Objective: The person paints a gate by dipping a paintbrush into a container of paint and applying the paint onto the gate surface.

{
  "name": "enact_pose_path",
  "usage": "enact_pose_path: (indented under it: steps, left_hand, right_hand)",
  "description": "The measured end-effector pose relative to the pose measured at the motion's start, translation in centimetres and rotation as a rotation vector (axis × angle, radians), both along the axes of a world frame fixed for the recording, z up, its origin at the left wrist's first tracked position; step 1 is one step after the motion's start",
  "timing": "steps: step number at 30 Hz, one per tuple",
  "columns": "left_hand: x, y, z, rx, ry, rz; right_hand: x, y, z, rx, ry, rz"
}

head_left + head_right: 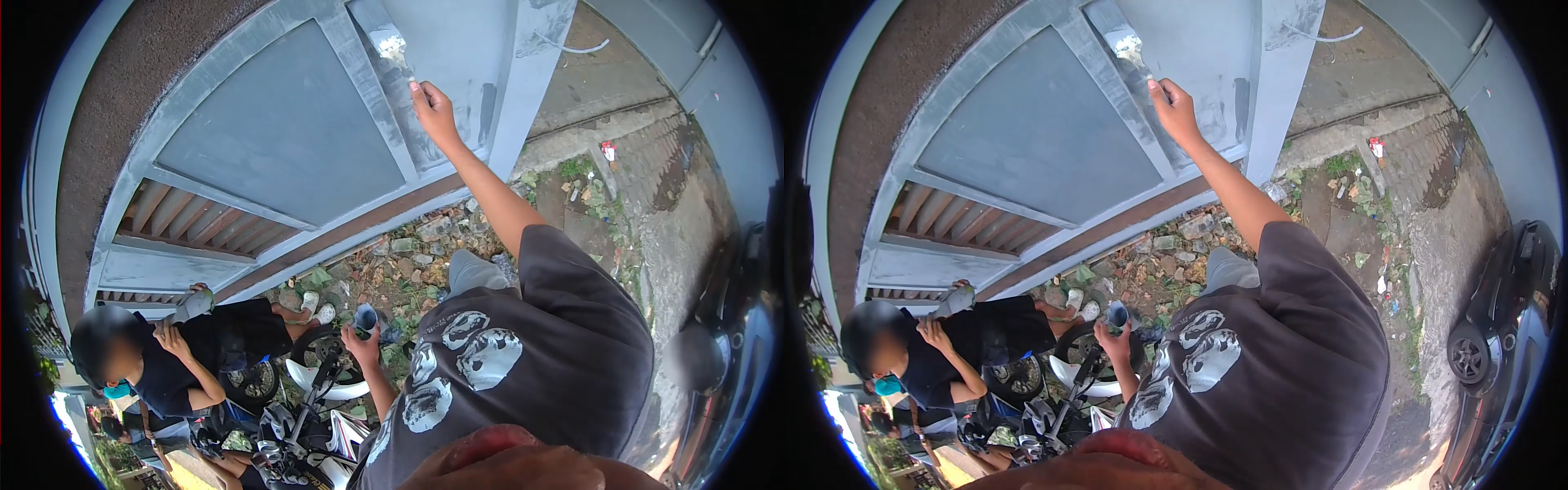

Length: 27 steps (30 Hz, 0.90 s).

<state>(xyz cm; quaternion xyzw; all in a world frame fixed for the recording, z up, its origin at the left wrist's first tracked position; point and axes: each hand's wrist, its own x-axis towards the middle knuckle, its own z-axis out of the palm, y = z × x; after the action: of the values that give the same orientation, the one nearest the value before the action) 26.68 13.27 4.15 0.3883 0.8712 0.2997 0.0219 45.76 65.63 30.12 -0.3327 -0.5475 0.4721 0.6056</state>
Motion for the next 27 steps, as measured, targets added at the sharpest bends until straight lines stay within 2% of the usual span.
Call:
enact_pose_path:
  steps: [7,9,16,25,27]
  left_hand:
    - [-0.4,0.0,-0.6,-0.016,-0.06,-0.025]
    - [-0.3,0.0,-1.1,0.035,0.036,-0.045]
    - [-0.5,0.7,-1.2,0.059,0.076,-0.093]
    - [0.2,1.6,0.3,0.049,0.098,-0.038]
    - [0.2,2.0,0.9,0.041,0.027,-0.053]
  right_hand:
    - [0.1,0.0,0.9,0.002,-0.023,0.01]
    - [0.1,0.3,0.8,0.002,-0.019,0.012]
    - [0.0,0.5,1.2,-0.012,-0.002,0.015]
    - [0.0,0.7,1.2,-0.021,-0.009,0.032]
    - [0.0,0.6,0.9,-0.02,-0.007,0.039]
